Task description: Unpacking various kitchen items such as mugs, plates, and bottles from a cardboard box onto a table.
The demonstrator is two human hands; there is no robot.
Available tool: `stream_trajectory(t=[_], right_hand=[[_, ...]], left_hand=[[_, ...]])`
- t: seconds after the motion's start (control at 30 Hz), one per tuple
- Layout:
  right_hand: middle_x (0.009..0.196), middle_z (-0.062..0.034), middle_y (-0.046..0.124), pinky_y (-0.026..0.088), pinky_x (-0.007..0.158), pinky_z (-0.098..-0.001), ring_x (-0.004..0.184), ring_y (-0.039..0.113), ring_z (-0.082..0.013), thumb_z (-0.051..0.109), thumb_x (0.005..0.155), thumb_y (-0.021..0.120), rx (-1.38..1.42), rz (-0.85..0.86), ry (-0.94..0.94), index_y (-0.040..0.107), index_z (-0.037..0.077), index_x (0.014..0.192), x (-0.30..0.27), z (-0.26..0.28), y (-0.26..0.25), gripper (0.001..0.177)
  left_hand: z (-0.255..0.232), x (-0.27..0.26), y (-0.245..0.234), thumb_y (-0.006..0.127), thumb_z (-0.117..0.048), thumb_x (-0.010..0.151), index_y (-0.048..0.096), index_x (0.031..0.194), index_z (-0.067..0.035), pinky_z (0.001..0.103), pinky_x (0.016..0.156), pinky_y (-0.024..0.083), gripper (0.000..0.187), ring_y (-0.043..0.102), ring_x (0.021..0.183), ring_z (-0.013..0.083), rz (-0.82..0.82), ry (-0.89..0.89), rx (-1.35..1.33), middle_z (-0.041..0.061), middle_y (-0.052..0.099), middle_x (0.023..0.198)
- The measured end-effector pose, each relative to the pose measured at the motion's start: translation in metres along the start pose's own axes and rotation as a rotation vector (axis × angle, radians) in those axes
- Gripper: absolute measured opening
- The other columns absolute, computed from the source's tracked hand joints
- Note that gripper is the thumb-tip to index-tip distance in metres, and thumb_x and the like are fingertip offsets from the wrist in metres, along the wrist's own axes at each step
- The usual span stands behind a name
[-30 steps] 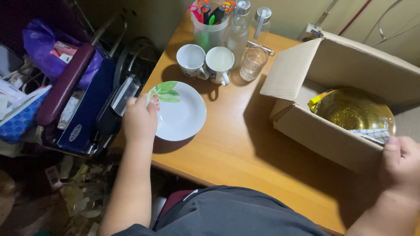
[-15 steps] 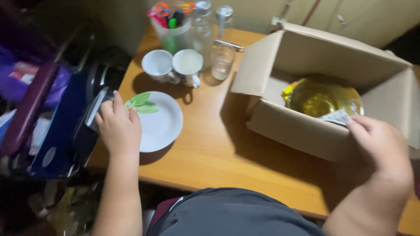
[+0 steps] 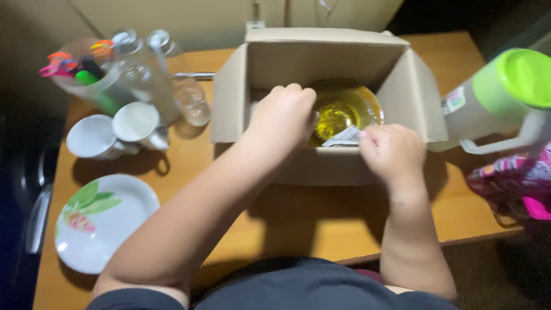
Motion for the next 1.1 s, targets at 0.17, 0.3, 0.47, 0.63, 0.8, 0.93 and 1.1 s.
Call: stream_trajectory(t=[0.17,0.3,0.47,0.63,0.8,0.93,1.1], right_hand=[[0.072,-0.0078,0.067,0.048,0.068,-0.0489,0.076,0.065,-0.0329,0.030,0.092,0.062,0.033,-0.022,-0.018,0.068,0.013,0.069,0.006,0.001,-0.007,0.029],[0.070,-0.0071,0.065,0.048,0.070,-0.0473,0.075,0.064,-0.0317,0.029,0.092,0.062,0.056,-0.077,-0.056,0.066,0.013,0.069,0.010,-0.005,-0.005,0.028],[0.069,-0.0060,0.064,0.047,0.069,-0.0456,0.073,0.063,-0.0304,0.030,0.091,0.064,0.062,-0.081,-0.070,0.066,0.014,0.070,0.008,-0.007,-0.003,0.027],[0.068,-0.0055,0.064,0.047,0.068,-0.0448,0.073,0.063,-0.0298,0.031,0.091,0.065,0.043,-0.110,-0.088,0.066,0.014,0.069,0.010,-0.008,-0.002,0.027],[0.070,-0.0051,0.065,0.047,0.068,-0.0448,0.073,0.063,-0.0297,0.031,0.091,0.065,0.049,-0.115,-0.096,0.067,0.014,0.070,0.009,-0.009,-0.002,0.028],[0.070,-0.0049,0.066,0.047,0.069,-0.0449,0.073,0.063,-0.0296,0.032,0.091,0.066,0.060,-0.127,-0.099,0.070,0.014,0.072,0.007,-0.008,-0.003,0.026],[0.073,-0.0047,0.067,0.048,0.071,-0.0447,0.076,0.064,-0.0295,0.032,0.092,0.067,0.060,-0.138,-0.112,0.069,0.014,0.073,0.005,-0.006,-0.001,0.026]], left_hand=[[0.019,0.097,0.082,0.088,-0.019,0.072,0.078,0.111,-0.015,0.045,0.094,0.058,0.040,0.071,0.110,0.0360,1.030,-0.027,0.450,0.015,0.073,0.121],[0.050,0.114,0.138,0.080,-0.040,0.082,0.078,0.115,-0.012,0.046,0.094,0.056,0.043,0.069,0.112,0.0366,0.890,-0.282,0.252,0.015,0.072,0.123],[0.068,0.108,0.160,0.077,-0.024,0.080,0.081,0.110,-0.010,0.046,0.090,0.060,0.033,0.072,0.109,0.0373,0.778,-0.393,0.192,0.017,0.075,0.118],[0.049,0.102,0.121,0.083,-0.033,0.080,0.077,0.109,-0.005,0.043,0.095,0.055,0.041,0.068,0.109,0.0371,0.668,-0.403,0.082,0.019,0.071,0.118],[0.066,0.111,0.147,0.075,-0.028,0.086,0.076,0.112,-0.004,0.043,0.095,0.055,0.035,0.068,0.109,0.0393,0.591,-0.397,0.069,0.023,0.071,0.117],[0.046,0.097,0.107,0.074,-0.024,0.087,0.073,0.105,-0.005,0.047,0.087,0.053,0.026,0.066,0.099,0.0419,0.215,-0.219,-0.099,0.023,0.069,0.106],[0.008,0.046,0.014,0.065,-0.007,0.090,0.067,0.098,-0.004,0.049,0.082,0.053,0.008,0.065,0.093,0.0414,-0.241,-0.090,-0.085,0.019,0.063,0.107]])
Point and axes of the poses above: each hand's wrist, its own x-axis towards the middle knuckle, its own y-axis out of the palm, z = x × y, the point moved 1 cm from there along x, towards the middle knuckle
